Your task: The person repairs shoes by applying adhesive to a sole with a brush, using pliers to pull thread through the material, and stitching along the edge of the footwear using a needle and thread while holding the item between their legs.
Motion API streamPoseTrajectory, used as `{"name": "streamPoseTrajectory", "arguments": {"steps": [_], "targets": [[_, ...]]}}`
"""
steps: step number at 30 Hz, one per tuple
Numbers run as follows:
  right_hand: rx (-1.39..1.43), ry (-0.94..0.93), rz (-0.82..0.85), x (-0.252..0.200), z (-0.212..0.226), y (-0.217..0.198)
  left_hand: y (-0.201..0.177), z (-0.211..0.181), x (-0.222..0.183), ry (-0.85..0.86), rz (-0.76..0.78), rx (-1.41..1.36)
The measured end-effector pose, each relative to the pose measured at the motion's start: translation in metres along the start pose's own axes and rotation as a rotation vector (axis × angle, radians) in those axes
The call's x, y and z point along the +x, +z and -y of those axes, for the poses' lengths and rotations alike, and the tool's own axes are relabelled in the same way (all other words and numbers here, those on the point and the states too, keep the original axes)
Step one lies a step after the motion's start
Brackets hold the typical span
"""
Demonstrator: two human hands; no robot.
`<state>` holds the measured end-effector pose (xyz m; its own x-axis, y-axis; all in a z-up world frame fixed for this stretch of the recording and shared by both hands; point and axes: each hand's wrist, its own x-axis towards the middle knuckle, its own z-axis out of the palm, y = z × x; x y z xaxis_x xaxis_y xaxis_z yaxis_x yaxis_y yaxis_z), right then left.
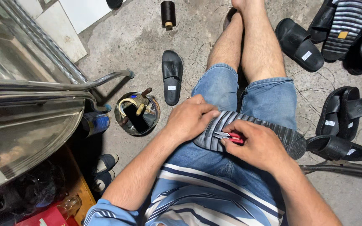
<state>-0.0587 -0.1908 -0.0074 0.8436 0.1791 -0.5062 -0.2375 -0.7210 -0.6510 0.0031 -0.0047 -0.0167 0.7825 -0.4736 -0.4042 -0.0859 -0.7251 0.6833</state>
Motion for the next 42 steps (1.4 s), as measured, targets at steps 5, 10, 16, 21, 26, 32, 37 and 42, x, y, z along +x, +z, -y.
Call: {"name": "streamPoseTrajectory", "arguments": {"steps": [5, 10, 16, 21, 26, 32, 37, 42], "targets": [[-0.001, -0.051, -0.085, 0.004, -0.002, 0.004, 0.002, 0.010, -0.007, -0.051, -0.128, -0.076], [-0.048, -0.143, -0.194, 0.016, -0.004, 0.013, -0.004, 0.007, -0.021, -0.270, -0.072, -0.113], [-0.110, -0.178, -0.259, 0.024, -0.002, 0.019, -0.001, 0.005, -0.018, -0.346, 0.016, -0.201], [-0.082, -0.119, -0.199, 0.024, 0.003, 0.016, 0.006, 0.008, -0.016, -0.348, -0.025, -0.349], [-0.147, -0.109, -0.174, 0.026, 0.007, 0.016, 0.012, 0.011, -0.012, -0.326, -0.052, -0.402], [-0.190, -0.149, -0.255, 0.031, -0.005, 0.032, 0.013, 0.007, -0.013, -0.307, -0.046, -0.495], [0.048, -0.212, -0.423, 0.014, -0.009, 0.013, -0.010, -0.010, -0.001, -0.315, -0.119, -0.536], [0.276, -0.015, -0.662, -0.033, -0.049, -0.021, -0.010, 0.008, 0.020, -0.155, -0.204, 0.253]]}}
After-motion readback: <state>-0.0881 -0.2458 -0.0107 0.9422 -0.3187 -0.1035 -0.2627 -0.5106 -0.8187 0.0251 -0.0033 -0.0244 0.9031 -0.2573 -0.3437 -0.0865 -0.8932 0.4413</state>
